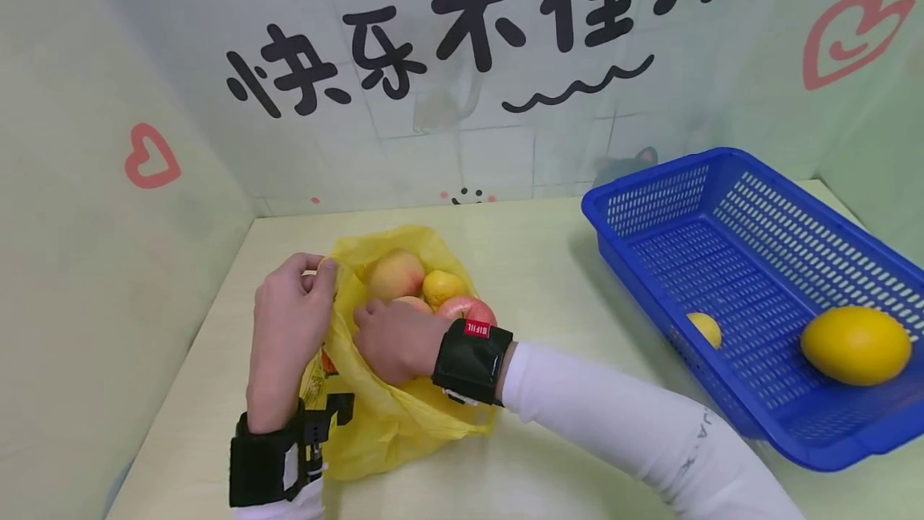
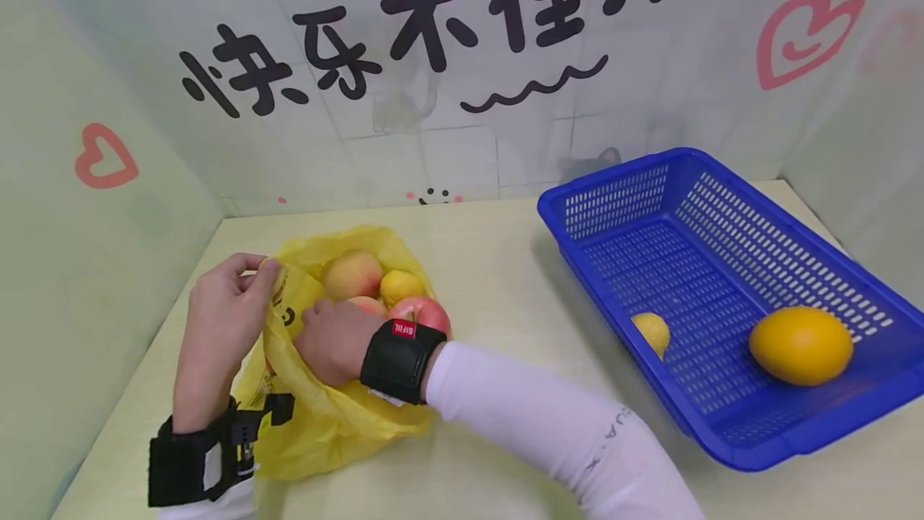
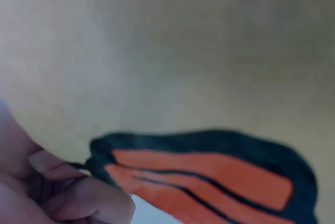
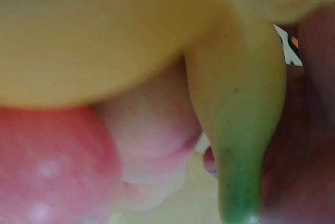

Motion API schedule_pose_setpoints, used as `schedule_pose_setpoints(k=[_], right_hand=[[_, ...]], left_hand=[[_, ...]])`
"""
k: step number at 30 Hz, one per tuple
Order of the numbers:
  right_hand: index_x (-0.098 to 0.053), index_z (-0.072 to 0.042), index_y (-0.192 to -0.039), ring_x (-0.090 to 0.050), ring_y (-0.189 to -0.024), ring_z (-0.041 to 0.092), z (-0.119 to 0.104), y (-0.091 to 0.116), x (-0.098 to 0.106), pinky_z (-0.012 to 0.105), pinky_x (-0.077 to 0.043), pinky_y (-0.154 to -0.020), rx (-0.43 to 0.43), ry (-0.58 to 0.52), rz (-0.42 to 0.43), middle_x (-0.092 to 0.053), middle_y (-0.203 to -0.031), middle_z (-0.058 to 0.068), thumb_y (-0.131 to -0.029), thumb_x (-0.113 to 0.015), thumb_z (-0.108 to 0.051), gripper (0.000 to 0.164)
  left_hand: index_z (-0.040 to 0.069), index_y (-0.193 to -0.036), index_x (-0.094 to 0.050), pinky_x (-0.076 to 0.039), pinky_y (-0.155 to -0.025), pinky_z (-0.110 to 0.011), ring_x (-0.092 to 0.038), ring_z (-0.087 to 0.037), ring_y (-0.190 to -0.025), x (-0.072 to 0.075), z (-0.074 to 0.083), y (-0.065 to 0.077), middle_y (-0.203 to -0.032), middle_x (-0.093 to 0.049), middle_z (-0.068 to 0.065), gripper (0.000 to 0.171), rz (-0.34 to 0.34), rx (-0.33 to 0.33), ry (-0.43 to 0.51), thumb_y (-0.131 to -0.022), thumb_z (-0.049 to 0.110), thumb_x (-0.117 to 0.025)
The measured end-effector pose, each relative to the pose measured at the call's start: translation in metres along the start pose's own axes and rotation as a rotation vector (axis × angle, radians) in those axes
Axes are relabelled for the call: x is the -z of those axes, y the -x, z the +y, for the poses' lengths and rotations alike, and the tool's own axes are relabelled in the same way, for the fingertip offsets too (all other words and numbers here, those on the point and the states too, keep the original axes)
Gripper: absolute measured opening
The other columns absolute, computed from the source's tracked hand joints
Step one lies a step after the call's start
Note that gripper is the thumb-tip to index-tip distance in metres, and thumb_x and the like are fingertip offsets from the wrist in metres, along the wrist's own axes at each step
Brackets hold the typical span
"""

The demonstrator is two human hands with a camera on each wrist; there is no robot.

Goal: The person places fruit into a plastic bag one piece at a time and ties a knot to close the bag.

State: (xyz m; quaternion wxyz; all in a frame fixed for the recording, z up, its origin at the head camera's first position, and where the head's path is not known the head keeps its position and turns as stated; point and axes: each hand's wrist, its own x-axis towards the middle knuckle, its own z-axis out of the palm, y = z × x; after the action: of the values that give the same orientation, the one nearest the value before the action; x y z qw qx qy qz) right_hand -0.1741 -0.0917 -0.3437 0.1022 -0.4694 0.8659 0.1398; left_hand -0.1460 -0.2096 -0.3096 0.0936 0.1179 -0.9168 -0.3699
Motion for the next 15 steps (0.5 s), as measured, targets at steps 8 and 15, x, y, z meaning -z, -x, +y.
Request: schedule_pose_setpoints(k=[8, 15], right_hand=[[-0.064, -0.016, -0.122, -0.047, -0.114, 0.014, 0.001, 0.001, -0.012, 0.022, -0.042, -0.096, 0.057, 0.082, 0.117, -0.053, -0.128, -0.003, -0.105, -0.043, -0.03, 0.03], [-0.065, -0.019, -0.124, -0.047, -0.109, 0.017, 0.022, 0.003, -0.003, 0.026, -0.037, -0.097, 0.138, -0.029, 0.102, -0.057, -0.118, 0.0, -0.104, -0.045, -0.033, 0.032]], left_hand=[[0.003, -0.116, -0.064, -0.039, -0.045, -0.028, -0.044, -0.019, -0.047, 0.0, 0.0, -0.001, -0.057, -0.043, -0.001, 0.033, 0.006, -0.019, -0.007, -0.103, 0.03, -0.049], [0.003, -0.116, -0.063, -0.04, -0.045, -0.028, -0.046, -0.019, -0.049, 0.0, 0.001, 0.0, -0.058, -0.045, -0.002, 0.034, -0.007, -0.013, 0.001, -0.103, 0.031, -0.048]])
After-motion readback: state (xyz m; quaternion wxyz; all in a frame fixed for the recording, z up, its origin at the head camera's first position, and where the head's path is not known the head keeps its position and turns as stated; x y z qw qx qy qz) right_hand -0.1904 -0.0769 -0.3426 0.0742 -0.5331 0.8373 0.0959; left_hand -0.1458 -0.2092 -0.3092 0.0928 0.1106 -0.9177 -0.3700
